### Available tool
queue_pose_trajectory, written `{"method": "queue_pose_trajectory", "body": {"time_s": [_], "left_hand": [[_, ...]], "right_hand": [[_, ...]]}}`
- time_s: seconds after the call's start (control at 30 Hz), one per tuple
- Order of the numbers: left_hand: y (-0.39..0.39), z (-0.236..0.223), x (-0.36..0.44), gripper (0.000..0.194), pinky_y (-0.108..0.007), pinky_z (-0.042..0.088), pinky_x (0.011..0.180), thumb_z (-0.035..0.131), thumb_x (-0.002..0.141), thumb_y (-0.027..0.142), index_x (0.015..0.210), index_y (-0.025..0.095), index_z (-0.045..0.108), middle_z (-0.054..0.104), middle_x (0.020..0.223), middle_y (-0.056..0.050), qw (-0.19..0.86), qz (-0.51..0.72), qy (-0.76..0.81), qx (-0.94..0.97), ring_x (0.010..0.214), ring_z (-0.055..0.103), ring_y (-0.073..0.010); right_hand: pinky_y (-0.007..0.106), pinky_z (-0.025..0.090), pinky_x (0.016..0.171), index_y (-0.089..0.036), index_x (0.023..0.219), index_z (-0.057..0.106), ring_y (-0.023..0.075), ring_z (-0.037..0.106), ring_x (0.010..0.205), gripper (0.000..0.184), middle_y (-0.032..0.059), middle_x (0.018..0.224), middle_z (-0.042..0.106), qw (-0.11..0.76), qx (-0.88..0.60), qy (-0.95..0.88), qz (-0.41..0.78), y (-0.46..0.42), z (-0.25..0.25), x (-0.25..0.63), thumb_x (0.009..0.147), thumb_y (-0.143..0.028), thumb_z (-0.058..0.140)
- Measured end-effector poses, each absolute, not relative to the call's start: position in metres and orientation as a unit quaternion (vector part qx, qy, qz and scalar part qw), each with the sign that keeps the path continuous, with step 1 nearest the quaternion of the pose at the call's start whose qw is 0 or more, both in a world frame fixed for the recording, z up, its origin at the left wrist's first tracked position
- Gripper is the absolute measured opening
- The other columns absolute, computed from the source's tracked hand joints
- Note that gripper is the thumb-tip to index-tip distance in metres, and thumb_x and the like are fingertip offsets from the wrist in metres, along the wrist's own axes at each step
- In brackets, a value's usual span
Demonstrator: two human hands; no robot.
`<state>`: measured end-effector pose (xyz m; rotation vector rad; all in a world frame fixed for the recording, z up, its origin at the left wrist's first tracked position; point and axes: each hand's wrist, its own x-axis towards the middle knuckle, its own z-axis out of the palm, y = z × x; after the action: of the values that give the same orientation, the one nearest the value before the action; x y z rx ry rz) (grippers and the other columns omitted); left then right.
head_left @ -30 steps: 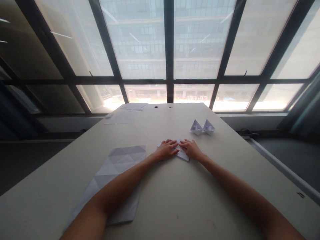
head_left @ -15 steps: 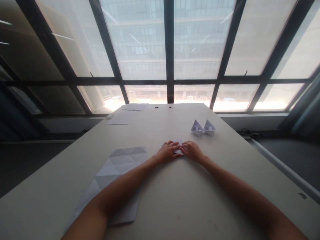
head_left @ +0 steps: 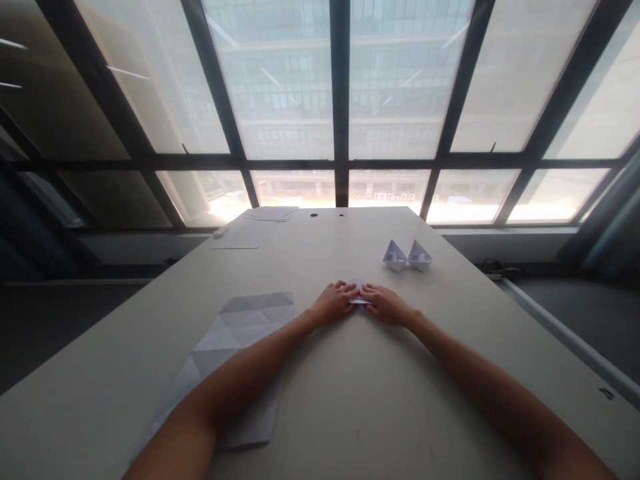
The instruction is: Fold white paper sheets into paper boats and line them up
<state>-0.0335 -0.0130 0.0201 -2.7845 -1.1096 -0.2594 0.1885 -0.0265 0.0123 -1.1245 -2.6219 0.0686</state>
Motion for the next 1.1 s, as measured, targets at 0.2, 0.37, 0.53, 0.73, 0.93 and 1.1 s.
{"method": "queue_pose_trajectory", "body": {"time_s": [0.2,0.37,0.53,0.73,0.93,1.1], "left_hand": [[-0.016,0.027,-0.032,0.043,-0.036,0.046,0.098,0.056,0.088,0.021,0.130,0.028,0.059,0.064,0.128,-0.005,0.053,-0.104,-0.390,-0.913,0.115,0.061,-0.0229],[-0.015,0.031,-0.030,0.039,-0.037,0.046,0.096,0.056,0.087,0.020,0.125,0.022,0.062,0.071,0.112,-0.007,0.070,-0.116,-0.410,-0.902,0.102,0.068,-0.0234],[-0.016,0.037,-0.028,0.030,-0.039,0.046,0.091,0.056,0.089,0.024,0.118,0.021,0.064,0.073,0.104,-0.008,0.088,-0.116,-0.410,-0.900,0.098,0.068,-0.0253],[-0.015,0.038,-0.027,0.031,-0.040,0.043,0.092,0.050,0.096,0.025,0.126,0.022,0.059,0.072,0.107,-0.010,0.088,-0.100,-0.416,-0.900,0.103,0.066,-0.0259],[-0.010,0.033,-0.027,0.035,-0.039,0.041,0.093,0.044,0.101,0.024,0.134,0.027,0.056,0.071,0.109,-0.010,0.086,-0.098,-0.413,-0.901,0.105,0.063,-0.0253],[-0.006,0.026,-0.031,0.040,-0.040,0.041,0.098,0.044,0.102,0.024,0.140,0.031,0.054,0.069,0.117,-0.008,0.091,-0.108,-0.398,-0.907,0.111,0.059,-0.0248]], "right_hand": [[0.038,0.037,0.114,-0.020,0.134,0.061,0.0239,0.049,0.136,0.040,0.0097,0.140,0.059,0.171,-0.408,-0.896,0.039,-0.025,0.011,0.188,0.097,-0.021,0.046],[0.033,0.043,0.106,-0.024,0.122,0.069,0.0225,0.061,0.122,0.035,0.0067,0.132,0.066,0.150,-0.470,-0.869,0.040,-0.033,0.022,0.185,0.100,-0.026,0.042],[0.030,0.047,0.093,-0.025,0.128,0.063,0.0228,0.068,0.106,0.034,0.0082,0.119,0.072,0.118,-0.545,-0.830,0.016,-0.039,0.030,0.179,0.101,-0.031,0.043],[0.033,0.045,0.093,-0.023,0.134,0.057,0.0248,0.065,0.108,0.037,0.0117,0.121,0.070,0.139,-0.566,-0.813,0.004,-0.038,0.026,0.175,0.099,-0.028,0.045],[0.034,0.040,0.101,-0.021,0.131,0.060,0.0248,0.058,0.116,0.037,0.0117,0.126,0.066,0.158,-0.542,-0.825,-0.009,-0.035,0.020,0.173,0.096,-0.022,0.047],[0.042,0.030,0.112,-0.017,0.133,0.059,0.0265,0.052,0.126,0.038,0.0141,0.135,0.061,0.173,-0.524,-0.833,-0.044,-0.032,0.013,0.171,0.097,-0.020,0.047]]}}
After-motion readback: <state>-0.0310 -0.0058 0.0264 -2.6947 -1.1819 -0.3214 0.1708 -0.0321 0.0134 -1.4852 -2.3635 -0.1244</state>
